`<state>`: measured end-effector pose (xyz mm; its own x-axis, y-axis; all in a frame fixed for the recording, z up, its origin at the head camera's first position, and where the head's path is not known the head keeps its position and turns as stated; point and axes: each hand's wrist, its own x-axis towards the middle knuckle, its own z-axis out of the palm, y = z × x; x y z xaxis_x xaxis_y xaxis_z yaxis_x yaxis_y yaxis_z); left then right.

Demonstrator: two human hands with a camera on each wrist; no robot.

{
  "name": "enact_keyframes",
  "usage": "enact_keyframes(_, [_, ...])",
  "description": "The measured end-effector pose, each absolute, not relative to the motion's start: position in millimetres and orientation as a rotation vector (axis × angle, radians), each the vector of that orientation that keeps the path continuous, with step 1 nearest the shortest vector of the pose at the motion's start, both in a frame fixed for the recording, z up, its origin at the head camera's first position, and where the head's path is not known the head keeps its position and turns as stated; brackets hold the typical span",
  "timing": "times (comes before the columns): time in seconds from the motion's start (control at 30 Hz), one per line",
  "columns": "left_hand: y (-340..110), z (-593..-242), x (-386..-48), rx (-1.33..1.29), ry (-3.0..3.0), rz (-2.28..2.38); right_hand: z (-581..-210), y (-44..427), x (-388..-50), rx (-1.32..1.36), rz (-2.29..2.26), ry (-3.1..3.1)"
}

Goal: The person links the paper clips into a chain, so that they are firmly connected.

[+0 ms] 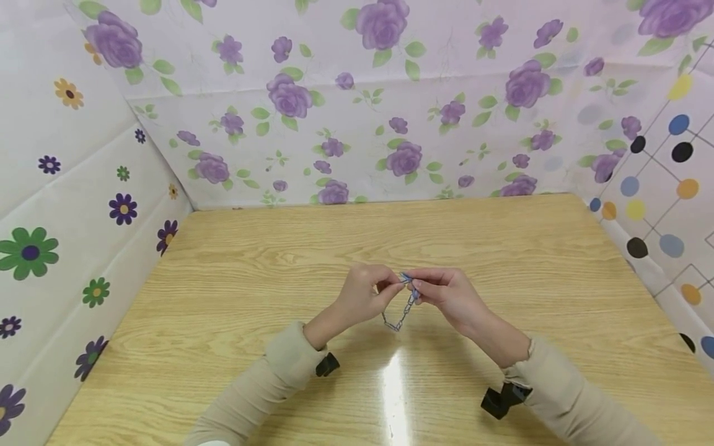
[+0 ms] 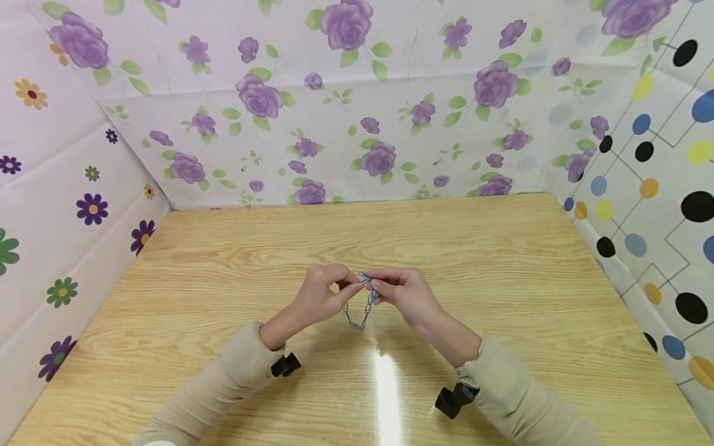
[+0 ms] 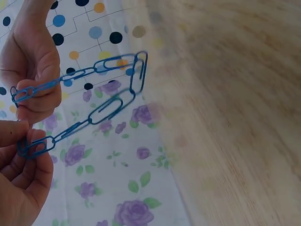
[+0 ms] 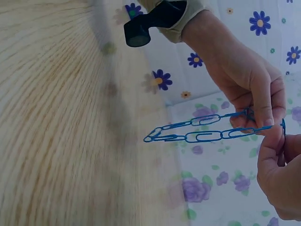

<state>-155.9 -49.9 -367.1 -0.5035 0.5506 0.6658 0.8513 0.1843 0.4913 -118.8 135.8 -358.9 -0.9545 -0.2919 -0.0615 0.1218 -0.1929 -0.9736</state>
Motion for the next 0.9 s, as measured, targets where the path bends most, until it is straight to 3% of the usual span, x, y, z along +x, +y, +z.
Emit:
enact_keyframes(0.17, [-51.9,-368.0,-155.8,-1.299,-2.12,-1.167,-356.6,134.6,-119.3,-0.228,-2.192,1.852])
enact_keyframes(0.43, [-52.1,-367.2,-150.8,-1.27,-1.935,-0.559,-356.1,132.7,-116.8,-0.166,-2.246,1.741])
enact_keyframes(0.63, [-49.9,-367.1,-151.5,-1.215,-1.805,-0.373,-356.1,131.1,-118.0,-0.111,-2.286,1.738])
enact_keyframes(0.9, [-46.2,-374.4,-166.1,-1.166,-1.751,-0.227,-359.2,128.0,-133.6,-0.178,-2.087,2.23])
